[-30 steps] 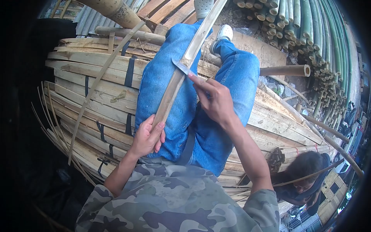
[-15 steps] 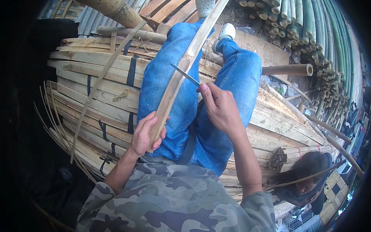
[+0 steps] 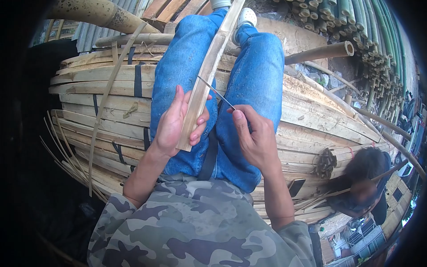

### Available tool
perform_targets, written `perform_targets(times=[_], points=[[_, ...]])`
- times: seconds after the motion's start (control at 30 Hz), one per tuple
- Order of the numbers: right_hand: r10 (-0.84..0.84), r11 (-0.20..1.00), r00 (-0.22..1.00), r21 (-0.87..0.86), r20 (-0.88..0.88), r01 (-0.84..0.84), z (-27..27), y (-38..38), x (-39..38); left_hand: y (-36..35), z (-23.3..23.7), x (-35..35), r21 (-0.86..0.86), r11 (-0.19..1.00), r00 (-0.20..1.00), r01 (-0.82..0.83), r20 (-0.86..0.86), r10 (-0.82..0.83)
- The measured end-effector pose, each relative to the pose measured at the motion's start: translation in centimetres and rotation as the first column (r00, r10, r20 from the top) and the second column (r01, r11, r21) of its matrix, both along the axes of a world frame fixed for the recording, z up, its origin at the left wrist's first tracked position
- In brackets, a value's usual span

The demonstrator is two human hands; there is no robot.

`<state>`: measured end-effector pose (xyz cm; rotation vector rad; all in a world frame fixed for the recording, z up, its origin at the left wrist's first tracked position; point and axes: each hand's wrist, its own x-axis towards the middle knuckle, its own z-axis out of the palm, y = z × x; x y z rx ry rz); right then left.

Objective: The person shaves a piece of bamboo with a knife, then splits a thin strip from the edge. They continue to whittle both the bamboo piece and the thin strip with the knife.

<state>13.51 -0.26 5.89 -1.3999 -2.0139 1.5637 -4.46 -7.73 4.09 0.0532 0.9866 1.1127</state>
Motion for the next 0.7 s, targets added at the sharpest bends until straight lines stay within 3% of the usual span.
perform_targets(times=[0.27, 0.47, 0.7], points=[[0.006, 1.000, 1.000, -0.016, 0.024, -0.005, -0.3, 0.0, 1.7, -0.6, -1.4, 2.7, -0.022, 0.993, 0.994, 0.112, -0.001, -0.112], [0.025, 0.999, 0.997, 0.036, 0.073, -0.027, -0.5, -0.4, 2.5, -0.9, -1.5, 2.3, -0.018, 0.987, 0.981, 0.160, -0.111, -0.161], [0.004, 0.996, 1.000, 0.087, 0.029, -0.006, -0.3, -0.3, 2.2, -1.3, -2.4, 3.1, -0.030, 0.994, 0.978, 0.101, -0.179, -0.105]])
